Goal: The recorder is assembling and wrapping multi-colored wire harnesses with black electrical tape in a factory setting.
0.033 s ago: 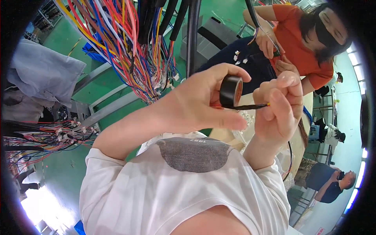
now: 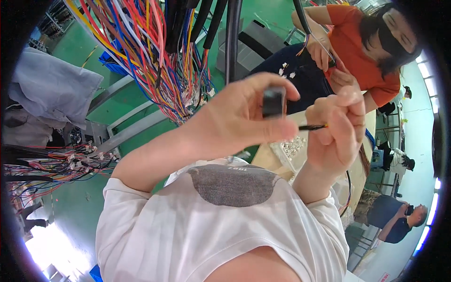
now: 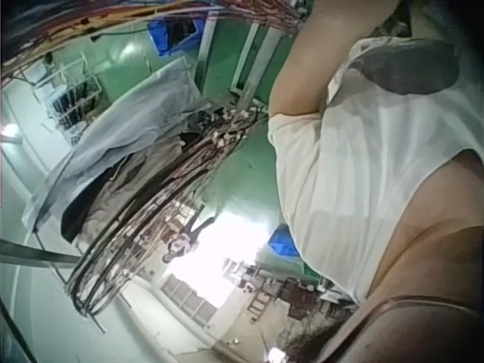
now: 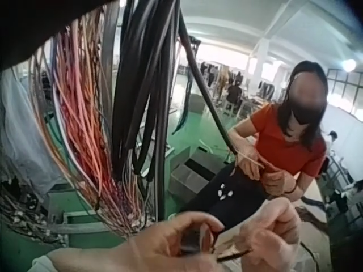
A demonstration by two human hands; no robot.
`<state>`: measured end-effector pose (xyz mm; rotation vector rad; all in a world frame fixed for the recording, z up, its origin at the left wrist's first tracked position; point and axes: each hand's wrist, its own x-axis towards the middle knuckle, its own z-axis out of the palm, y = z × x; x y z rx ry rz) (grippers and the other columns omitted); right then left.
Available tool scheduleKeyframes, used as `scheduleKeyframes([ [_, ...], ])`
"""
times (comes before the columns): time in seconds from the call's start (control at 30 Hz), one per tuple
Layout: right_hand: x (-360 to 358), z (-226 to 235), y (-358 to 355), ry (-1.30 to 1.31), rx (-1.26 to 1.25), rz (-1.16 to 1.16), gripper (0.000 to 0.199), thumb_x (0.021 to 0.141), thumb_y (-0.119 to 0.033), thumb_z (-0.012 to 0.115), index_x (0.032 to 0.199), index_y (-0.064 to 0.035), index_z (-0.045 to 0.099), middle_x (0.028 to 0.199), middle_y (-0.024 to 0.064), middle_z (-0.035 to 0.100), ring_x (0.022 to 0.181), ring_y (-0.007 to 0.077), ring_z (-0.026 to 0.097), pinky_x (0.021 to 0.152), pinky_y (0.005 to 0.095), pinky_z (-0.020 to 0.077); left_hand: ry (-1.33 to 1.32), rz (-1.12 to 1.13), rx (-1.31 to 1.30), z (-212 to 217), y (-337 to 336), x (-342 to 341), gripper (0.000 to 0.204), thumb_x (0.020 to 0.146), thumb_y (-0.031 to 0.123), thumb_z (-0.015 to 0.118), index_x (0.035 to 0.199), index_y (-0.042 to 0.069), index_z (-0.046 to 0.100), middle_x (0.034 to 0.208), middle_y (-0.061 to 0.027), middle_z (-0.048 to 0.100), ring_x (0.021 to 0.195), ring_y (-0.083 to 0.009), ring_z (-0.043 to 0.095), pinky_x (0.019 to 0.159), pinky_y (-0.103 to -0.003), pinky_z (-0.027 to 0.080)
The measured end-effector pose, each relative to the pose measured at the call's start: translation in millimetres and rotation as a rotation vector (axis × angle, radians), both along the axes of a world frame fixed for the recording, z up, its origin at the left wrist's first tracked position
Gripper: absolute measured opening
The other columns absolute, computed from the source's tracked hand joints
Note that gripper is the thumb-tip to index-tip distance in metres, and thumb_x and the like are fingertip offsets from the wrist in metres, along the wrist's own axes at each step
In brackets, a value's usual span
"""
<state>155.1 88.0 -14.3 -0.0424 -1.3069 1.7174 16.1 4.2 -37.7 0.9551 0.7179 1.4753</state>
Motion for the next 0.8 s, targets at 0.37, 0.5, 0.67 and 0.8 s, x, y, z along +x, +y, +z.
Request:
scheduleKeyframes([
  [0.37, 1.6, 11.4, 11.3, -0.061, -0.073, -0.006, 0.022, 0.072, 0.003, 0.053, 0.093, 0.0047, 0.048, 0.058, -0.0011, 0.044, 0.043, 0.0029, 0.033, 0.039, 0.0165, 0.0212, 0.675, 0.283, 0.670, -0.4, -3.3, -16.1, 0.044, 0.074, 0.028, 0.063, 0.103, -0.001, 0.045, 0.084, -0.0102, 0.047, 0.049, -0.0102, 0.044, 0.049, -0.024, 0.037],
  [0.5, -0.5, 8.8, 6.4, -0.048, 0.032, 0.000, 0.023, 0.071, 0.004, 0.054, 0.094, 0.0051, 0.048, 0.059, -0.0012, 0.046, 0.045, 0.0021, 0.035, 0.040, 0.0160, 0.0206, 0.811, 0.247, 0.170, 6.8, -13.6, -6.4, 0.040, 0.074, 0.017, 0.065, 0.106, 0.004, 0.046, 0.084, -0.0074, 0.047, 0.051, -0.0112, 0.049, 0.048, -0.023, 0.038],
  [0.67, -2.5, 4.3, 2.1, -0.136, 0.058, 0.009, 0.022, 0.072, 0.003, 0.054, 0.094, 0.0049, 0.048, 0.062, -0.0005, 0.049, 0.047, 0.0020, 0.038, 0.041, 0.0161, 0.0228, 0.975, 0.286, -0.095, 5.7, -3.5, -5.9, 0.054, 0.071, 0.005, 0.065, 0.117, 0.008, 0.037, 0.081, -0.0028, 0.050, 0.059, -0.0078, 0.049, 0.053, -0.021, 0.042],
  [0.8, -5.5, 5.4, 5.3, -0.107, -0.137, -0.048, 0.021, 0.073, 0.003, 0.054, 0.093, 0.0046, 0.048, 0.060, -0.0022, 0.045, 0.046, 0.0026, 0.035, 0.040, 0.0165, 0.0231, 0.150, 0.107, 0.062, 0.2, 1.1, -11.1, 0.048, 0.072, 0.013, 0.067, 0.111, 0.002, 0.042, 0.084, -0.0003, 0.050, 0.059, -0.0057, 0.046, 0.050, -0.020, 0.039],
])
